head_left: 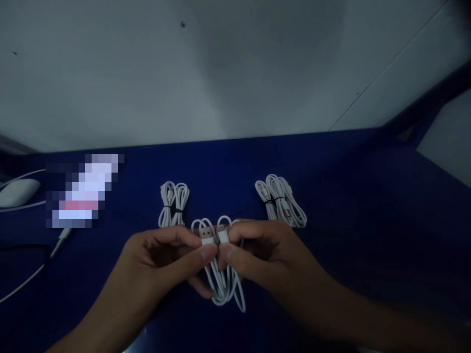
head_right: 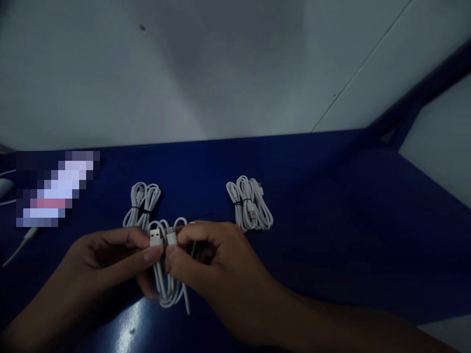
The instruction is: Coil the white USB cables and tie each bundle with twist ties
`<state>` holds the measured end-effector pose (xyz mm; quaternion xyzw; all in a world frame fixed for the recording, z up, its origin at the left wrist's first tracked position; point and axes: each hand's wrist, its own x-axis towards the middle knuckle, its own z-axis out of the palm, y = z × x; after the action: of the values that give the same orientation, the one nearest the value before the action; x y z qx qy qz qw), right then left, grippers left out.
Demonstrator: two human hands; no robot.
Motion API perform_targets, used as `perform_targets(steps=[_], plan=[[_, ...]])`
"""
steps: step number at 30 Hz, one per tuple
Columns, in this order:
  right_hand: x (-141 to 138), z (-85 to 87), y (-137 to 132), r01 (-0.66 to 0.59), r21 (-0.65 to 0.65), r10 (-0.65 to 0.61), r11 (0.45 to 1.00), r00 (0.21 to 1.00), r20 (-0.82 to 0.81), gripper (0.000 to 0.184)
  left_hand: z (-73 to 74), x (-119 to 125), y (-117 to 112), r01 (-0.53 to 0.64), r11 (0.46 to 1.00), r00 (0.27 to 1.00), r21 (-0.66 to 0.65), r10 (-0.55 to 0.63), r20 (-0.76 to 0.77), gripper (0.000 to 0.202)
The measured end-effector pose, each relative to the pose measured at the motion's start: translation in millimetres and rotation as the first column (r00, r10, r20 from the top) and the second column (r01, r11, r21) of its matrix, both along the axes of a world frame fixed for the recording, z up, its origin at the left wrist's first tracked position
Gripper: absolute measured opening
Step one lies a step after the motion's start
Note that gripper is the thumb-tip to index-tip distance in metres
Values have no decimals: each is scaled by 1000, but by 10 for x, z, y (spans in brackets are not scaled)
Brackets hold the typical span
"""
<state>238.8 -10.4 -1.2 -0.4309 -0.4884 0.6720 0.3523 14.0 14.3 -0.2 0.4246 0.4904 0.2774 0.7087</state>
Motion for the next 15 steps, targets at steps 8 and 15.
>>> perform_targets(steps=[8, 15], plan=[[-8, 12, 0, -2, 2, 2, 1000, 1000, -10, 31, -7, -27, -38, 6, 1000, 1000, 19, -5, -9, 10], [3, 1, -3, 0, 1, 0, 1000, 1000, -9, 28, -3, -3, -20, 1, 1000, 1000, 14, -1, -1, 11]])
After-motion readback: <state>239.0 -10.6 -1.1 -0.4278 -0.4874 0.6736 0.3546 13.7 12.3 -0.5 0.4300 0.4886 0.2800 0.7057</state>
